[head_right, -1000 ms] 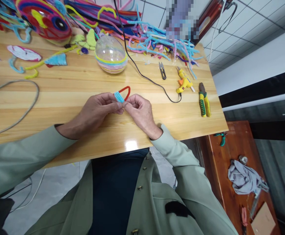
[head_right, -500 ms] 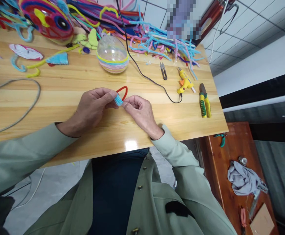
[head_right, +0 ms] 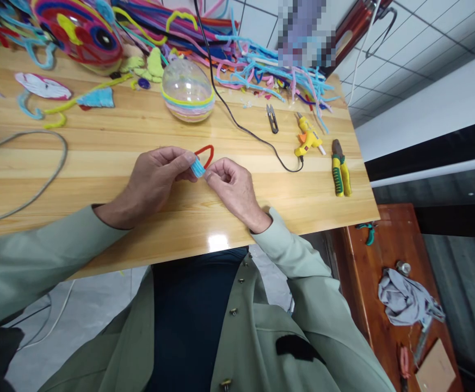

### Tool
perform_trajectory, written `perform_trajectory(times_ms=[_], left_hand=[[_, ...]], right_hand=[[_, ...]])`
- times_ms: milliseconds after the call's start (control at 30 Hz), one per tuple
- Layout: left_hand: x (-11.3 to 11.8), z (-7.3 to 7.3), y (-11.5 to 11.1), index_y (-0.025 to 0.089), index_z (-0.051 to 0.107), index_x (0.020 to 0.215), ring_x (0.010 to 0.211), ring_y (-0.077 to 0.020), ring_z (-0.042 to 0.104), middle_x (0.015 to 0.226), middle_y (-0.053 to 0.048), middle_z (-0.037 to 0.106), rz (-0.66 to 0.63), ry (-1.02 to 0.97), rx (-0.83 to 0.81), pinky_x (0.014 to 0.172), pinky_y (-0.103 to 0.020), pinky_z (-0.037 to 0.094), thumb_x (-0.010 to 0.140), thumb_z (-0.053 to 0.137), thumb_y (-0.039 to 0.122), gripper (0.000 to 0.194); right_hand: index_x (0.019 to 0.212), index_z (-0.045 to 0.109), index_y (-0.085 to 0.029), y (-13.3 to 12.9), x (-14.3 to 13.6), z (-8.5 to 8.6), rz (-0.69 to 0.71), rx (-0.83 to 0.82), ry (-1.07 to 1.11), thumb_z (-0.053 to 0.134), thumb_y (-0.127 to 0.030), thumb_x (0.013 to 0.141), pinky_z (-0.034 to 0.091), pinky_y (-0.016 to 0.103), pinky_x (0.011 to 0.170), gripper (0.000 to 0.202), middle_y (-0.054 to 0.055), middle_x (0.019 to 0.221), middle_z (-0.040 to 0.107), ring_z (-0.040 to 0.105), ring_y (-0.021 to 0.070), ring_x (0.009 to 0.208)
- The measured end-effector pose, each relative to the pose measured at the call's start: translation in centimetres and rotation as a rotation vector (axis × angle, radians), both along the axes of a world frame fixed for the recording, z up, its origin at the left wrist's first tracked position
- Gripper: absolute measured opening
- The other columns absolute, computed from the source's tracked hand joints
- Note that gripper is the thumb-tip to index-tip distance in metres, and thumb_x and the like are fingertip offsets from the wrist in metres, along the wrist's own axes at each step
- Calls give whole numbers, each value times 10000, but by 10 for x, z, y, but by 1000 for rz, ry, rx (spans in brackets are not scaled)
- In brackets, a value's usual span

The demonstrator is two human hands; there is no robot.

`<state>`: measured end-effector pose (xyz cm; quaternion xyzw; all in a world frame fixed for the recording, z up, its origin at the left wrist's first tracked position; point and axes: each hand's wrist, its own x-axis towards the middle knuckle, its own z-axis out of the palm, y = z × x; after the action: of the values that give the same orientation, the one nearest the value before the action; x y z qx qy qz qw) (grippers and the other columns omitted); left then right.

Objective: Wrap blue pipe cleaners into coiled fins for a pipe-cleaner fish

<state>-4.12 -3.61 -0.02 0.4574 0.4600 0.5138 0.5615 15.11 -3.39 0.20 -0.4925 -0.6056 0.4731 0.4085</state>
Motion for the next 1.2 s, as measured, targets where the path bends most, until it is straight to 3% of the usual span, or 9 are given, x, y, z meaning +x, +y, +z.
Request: perform_trajectory(times_ms=[367, 567, 667, 767, 833, 1000, 1200], left_hand=[[0, 2, -2, 211, 801, 773, 727, -172, 705, 770, -31, 783, -8, 46, -13, 784, -317, 626, 932, 882, 497, 337], [0, -7, 0, 210, 798, 872, 766, -192, 723, 854, -50, 801, -55, 108, 28, 800, -351, 636, 1001, 786, 528, 343], [-4, -15, 1, 228, 796, 1090, 920, -223, 757, 1062, -74, 819, 21, 278, 211, 855, -389, 643, 1054, 701, 469, 262], [-6, -20, -2, 255, 753, 1262, 1255, -284, 722, 1347, -116, 771, 110, 561, 617, 1048, -477, 613, 1039, 690, 355, 252], [-5, -21, -4, 272, 737, 1273, 1393, -310, 667, 1437, -117, 742, 80, 703, 800, 1178, -535, 543, 1029, 678, 293, 252], [-3, -14, -5, 296, 750, 1152, 1414, -329, 658, 1315, -98, 790, -124, 776, 743, 1251, -570, 465, 1065, 618, 276, 159], [-9, -10, 3, 282, 756, 1006, 1212, -319, 723, 1158, -120, 813, -165, 734, 724, 1150, -545, 521, 1057, 631, 324, 141]], right_hand=[[751, 641, -230, 0, -1, 1, 28, -38, 7, 773, -363, 904, 336, 290, 608, 241, -48, 659, 538, 421, 118, 642], [724, 622, -233, 1, -2, 5, 7, -87, 30, 783, -352, 864, 326, 282, 593, 244, -49, 639, 563, 422, 112, 626], [714, 639, -228, 2, -2, 7, -22, -128, 49, 772, -324, 847, 330, 276, 584, 211, -43, 637, 609, 439, 107, 612], [721, 669, -221, 3, -1, 5, -42, -175, 89, 770, -306, 836, 342, 274, 587, 174, -40, 628, 639, 478, 104, 600], [716, 675, -219, 4, 0, 3, -37, -204, 134, 776, -314, 829, 350, 272, 591, 179, -43, 616, 637, 489, 100, 592], [686, 672, -220, 6, -1, 3, 9, -261, 229, 756, -286, 770, 375, 259, 602, 136, -48, 609, 619, 499, 95, 597], [706, 665, -226, 5, -2, 10, 76, -318, 291, 790, -315, 787, 458, 267, 631, 174, -46, 630, 620, 528, 103, 601]])
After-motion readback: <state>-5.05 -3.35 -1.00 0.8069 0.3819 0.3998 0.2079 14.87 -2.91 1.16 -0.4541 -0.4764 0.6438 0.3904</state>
